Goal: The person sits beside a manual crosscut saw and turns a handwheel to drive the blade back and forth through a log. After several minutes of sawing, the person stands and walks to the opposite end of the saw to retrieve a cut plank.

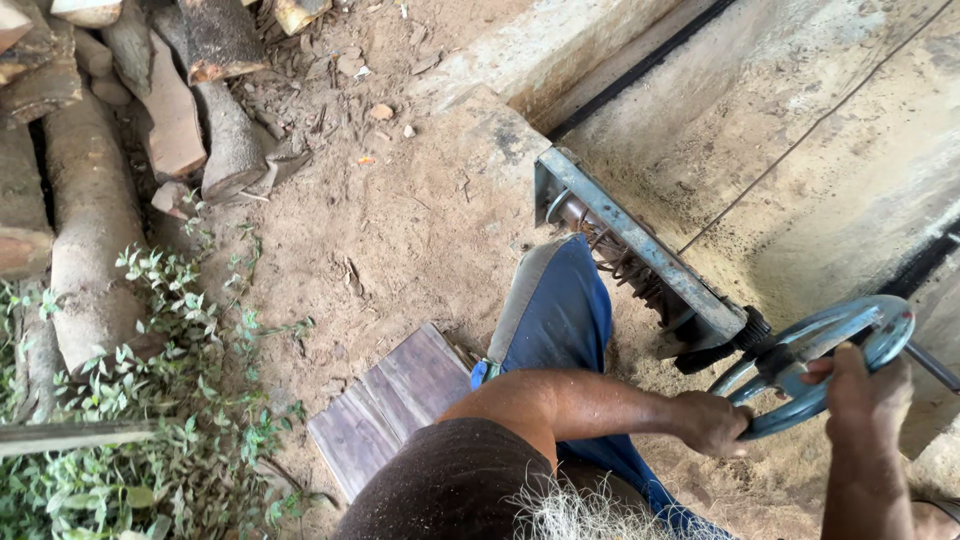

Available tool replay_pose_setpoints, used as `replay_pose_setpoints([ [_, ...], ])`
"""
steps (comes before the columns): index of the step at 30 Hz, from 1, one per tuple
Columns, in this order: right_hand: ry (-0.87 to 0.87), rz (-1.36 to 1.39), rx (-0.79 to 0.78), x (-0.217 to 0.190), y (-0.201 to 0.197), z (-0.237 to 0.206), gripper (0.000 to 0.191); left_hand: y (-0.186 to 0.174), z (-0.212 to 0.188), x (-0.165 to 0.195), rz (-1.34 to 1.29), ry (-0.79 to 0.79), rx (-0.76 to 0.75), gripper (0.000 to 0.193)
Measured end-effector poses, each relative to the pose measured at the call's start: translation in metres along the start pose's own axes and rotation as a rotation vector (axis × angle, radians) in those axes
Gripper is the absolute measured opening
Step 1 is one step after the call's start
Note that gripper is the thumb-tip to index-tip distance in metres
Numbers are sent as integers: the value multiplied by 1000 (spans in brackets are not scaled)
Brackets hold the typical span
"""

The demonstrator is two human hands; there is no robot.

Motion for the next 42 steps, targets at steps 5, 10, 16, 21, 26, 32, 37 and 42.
replay_pose_setpoints([
  [5,-195,22,44,11,8,-27,27,-44,9,-2,-9,-128,-20,23],
  [10,-475,98,101,36,25,-44,28,-122,18,10,-214,-207,290,33],
  [16,-494,120,62,83,51,-64,44,-164,51,38,-108,-7,591,56],
  [21,-443,385,37,116,80,-65,53,-156,75,56,-21,58,409,76],
  [26,-566,561,17,121,94,-65,53,-133,70,60,1256,186,832,45],
  [32,-108,687,-91,138,73,-61,59,-110,62,51,1691,274,903,47],
  [37,-1,299,198,133,30,-37,57,-90,36,49,1589,272,772,56],
  [42,-459,-82,325,74,-18,-37,49,-69,18,49,219,256,644,53],
])
Point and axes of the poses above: each hand's wrist, its own z-axis towards the middle knuckle, its own y-axis out of the palm, x = y × z, the point moved 2 cm from there along z, towards the middle knuckle, and after that the axes turned 5 degrees about z, right-handed, at the moved point
